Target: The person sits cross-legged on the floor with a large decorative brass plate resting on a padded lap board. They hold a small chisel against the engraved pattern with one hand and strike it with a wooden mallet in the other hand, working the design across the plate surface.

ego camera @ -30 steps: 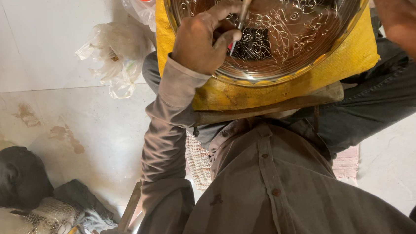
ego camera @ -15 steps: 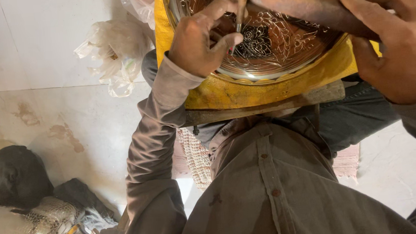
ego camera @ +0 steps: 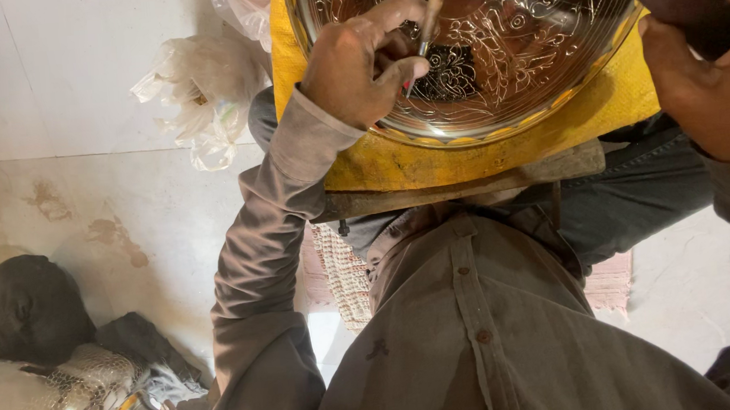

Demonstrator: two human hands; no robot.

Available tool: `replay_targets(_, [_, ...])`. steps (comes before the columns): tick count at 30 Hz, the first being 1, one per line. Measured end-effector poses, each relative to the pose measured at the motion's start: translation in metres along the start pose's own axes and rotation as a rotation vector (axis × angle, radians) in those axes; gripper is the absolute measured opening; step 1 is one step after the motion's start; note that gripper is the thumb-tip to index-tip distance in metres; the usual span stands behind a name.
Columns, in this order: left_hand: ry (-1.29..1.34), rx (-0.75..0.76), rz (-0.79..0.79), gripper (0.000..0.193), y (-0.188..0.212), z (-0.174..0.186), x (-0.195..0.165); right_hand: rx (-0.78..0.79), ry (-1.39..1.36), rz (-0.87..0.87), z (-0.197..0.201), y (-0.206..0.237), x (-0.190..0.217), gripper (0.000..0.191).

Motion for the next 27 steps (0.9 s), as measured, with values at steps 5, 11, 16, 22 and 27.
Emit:
replay_targets(5, [-0.066,0.081,-0.052,0.029,-0.011,-0.004,0.002,0.011,0.067,-0.048,0.007,0.006,0.003,0.045])
replay_targets(11, [-0.011,0.224,-0.064,0.036,-0.019,-0.007,0.000,-0.012,0.141,-0.132,0.006,0.016,0.008,0.053])
replay_targets(16, [-0.081,0.363,-0.106,0.034,-0.029,-0.008,-0.001,-0.016,0.270,-0.226,0.002,0.033,0.028,0.055])
replay_targets(22, [-0.044,0.450,-0.139,0.046,-0.035,-0.011,0.004,-0.068,0.360,-0.278,-0.004,0.049,0.040,0.054])
replay_targets(27, [-0.052,0.596,-0.049,0.045,-0.041,-0.017,0.011,-0.180,0.086,-0.407,-0.015,0.072,0.047,0.051])
Point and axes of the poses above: each hand's wrist, its own y-axis away from the middle knuckle, its own z-axis out of the back of the hand, x = y × z, the point moved 6 cm from there along -y, towards the middle knuckle, and after that the axes turned 6 degrees about y, right-handed, at the moved point
